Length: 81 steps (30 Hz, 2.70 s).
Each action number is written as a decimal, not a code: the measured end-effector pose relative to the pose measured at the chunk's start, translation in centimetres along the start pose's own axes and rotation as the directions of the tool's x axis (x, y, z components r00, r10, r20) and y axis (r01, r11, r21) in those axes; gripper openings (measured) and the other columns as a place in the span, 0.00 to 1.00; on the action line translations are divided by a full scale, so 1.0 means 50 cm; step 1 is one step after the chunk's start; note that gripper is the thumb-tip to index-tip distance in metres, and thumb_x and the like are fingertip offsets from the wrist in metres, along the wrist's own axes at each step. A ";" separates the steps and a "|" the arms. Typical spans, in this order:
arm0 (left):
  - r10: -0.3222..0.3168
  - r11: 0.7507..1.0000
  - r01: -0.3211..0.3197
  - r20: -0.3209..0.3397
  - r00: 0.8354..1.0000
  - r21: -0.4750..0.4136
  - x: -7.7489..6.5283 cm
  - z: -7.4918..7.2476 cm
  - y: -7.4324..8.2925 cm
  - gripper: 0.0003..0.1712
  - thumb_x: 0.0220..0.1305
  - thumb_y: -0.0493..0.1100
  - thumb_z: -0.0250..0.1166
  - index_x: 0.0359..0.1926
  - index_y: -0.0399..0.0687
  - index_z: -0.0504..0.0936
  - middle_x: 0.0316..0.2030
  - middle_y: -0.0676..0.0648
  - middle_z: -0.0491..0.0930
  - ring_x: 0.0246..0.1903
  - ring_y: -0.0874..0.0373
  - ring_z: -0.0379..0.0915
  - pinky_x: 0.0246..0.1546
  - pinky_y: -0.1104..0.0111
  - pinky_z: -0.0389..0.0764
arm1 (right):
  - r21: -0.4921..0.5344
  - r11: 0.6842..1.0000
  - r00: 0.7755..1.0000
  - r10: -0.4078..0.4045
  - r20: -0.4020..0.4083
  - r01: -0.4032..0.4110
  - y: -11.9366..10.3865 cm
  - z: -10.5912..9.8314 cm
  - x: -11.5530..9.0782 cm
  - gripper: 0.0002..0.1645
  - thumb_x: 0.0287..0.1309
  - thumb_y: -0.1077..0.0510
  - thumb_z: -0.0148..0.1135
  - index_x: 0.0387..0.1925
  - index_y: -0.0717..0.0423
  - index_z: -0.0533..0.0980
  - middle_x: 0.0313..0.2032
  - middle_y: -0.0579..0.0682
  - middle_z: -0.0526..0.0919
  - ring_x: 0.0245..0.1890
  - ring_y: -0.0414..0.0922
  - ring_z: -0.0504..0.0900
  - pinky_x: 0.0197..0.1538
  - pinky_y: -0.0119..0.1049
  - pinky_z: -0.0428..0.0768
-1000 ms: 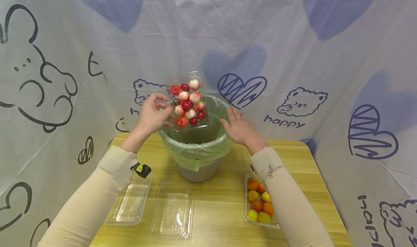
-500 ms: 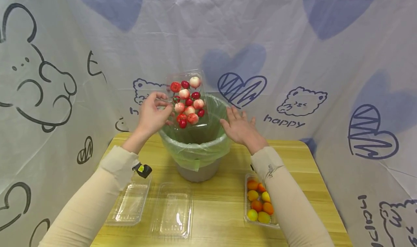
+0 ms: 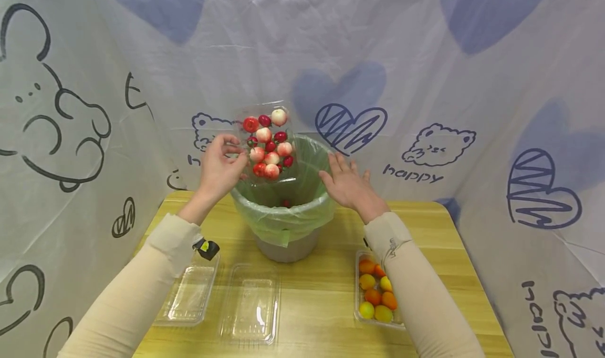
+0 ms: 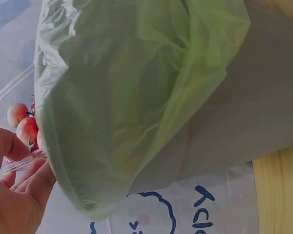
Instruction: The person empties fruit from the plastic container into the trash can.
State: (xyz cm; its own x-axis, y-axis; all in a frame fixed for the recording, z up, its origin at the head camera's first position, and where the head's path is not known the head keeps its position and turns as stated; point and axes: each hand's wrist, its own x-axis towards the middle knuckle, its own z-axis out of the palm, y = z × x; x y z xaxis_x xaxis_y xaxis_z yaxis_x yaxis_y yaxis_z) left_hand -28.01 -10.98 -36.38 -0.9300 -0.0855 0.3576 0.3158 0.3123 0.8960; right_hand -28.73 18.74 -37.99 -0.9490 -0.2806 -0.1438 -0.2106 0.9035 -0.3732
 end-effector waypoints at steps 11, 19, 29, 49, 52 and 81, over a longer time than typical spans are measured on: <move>0.109 0.994 -0.108 -0.041 0.993 0.030 -0.005 0.006 -0.007 0.17 0.63 0.29 0.61 0.53 0.32 0.73 0.46 0.33 0.85 0.36 0.40 0.90 0.21 0.74 0.86 | 0.017 1.000 1.000 0.000 0.008 0.000 0.000 -0.004 0.000 0.45 0.83 0.35 0.25 0.85 0.54 0.32 0.85 0.58 0.30 0.84 0.68 0.33 0.79 0.77 0.30; 0.148 0.988 -0.145 -0.059 0.987 0.057 -0.003 0.007 -0.010 0.16 0.63 0.29 0.62 0.52 0.32 0.74 0.47 0.33 0.84 0.43 0.38 0.90 0.36 0.67 0.93 | 0.022 1.000 1.000 -0.001 0.010 0.001 0.002 -0.003 0.001 0.45 0.83 0.34 0.25 0.85 0.54 0.32 0.85 0.58 0.30 0.83 0.69 0.34 0.80 0.77 0.31; 0.153 0.987 -0.150 -0.046 0.987 0.061 -0.006 0.008 -0.008 0.16 0.65 0.28 0.61 0.53 0.32 0.73 0.48 0.33 0.84 0.46 0.38 0.89 0.43 0.59 0.94 | 0.025 1.000 1.000 -0.008 0.014 0.008 0.004 -0.003 -0.002 0.46 0.82 0.33 0.24 0.85 0.53 0.31 0.85 0.58 0.30 0.83 0.69 0.35 0.80 0.77 0.30; 0.231 0.973 -0.227 -0.108 0.967 0.046 -0.007 0.007 -0.004 0.14 0.65 0.28 0.60 0.51 0.32 0.73 0.47 0.31 0.85 0.50 0.35 0.87 0.53 0.55 0.92 | 0.033 0.999 1.000 -0.016 0.010 0.015 0.007 0.000 0.000 0.45 0.83 0.35 0.26 0.85 0.54 0.31 0.85 0.58 0.30 0.83 0.68 0.35 0.79 0.77 0.31; 0.240 0.971 -0.238 -0.107 0.965 0.033 -0.007 0.007 -0.003 0.15 0.65 0.28 0.59 0.52 0.31 0.73 0.48 0.31 0.84 0.50 0.35 0.87 0.54 0.58 0.91 | 0.033 0.999 1.000 -0.016 0.011 0.016 0.007 0.000 0.000 0.46 0.82 0.34 0.25 0.85 0.54 0.31 0.85 0.58 0.30 0.83 0.68 0.35 0.79 0.77 0.31; 0.361 0.932 -0.356 -0.106 0.926 0.063 -0.012 0.012 0.001 0.14 0.67 0.27 0.61 0.52 0.29 0.73 0.47 0.31 0.83 0.49 0.40 0.88 0.53 0.64 0.91 | 0.038 0.999 1.000 -0.008 0.016 0.008 0.005 -0.001 0.001 0.46 0.82 0.33 0.24 0.85 0.54 0.30 0.85 0.57 0.29 0.84 0.67 0.34 0.81 0.75 0.31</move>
State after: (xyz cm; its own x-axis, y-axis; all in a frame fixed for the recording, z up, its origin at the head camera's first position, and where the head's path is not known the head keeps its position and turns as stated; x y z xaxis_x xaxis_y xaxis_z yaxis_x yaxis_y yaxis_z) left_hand -27.53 -10.36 -36.72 -0.7275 -0.0665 0.6828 0.6139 0.3812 0.6912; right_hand -28.83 18.97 -38.05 -0.9435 -0.2930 -0.1550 -0.2088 0.8884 -0.4088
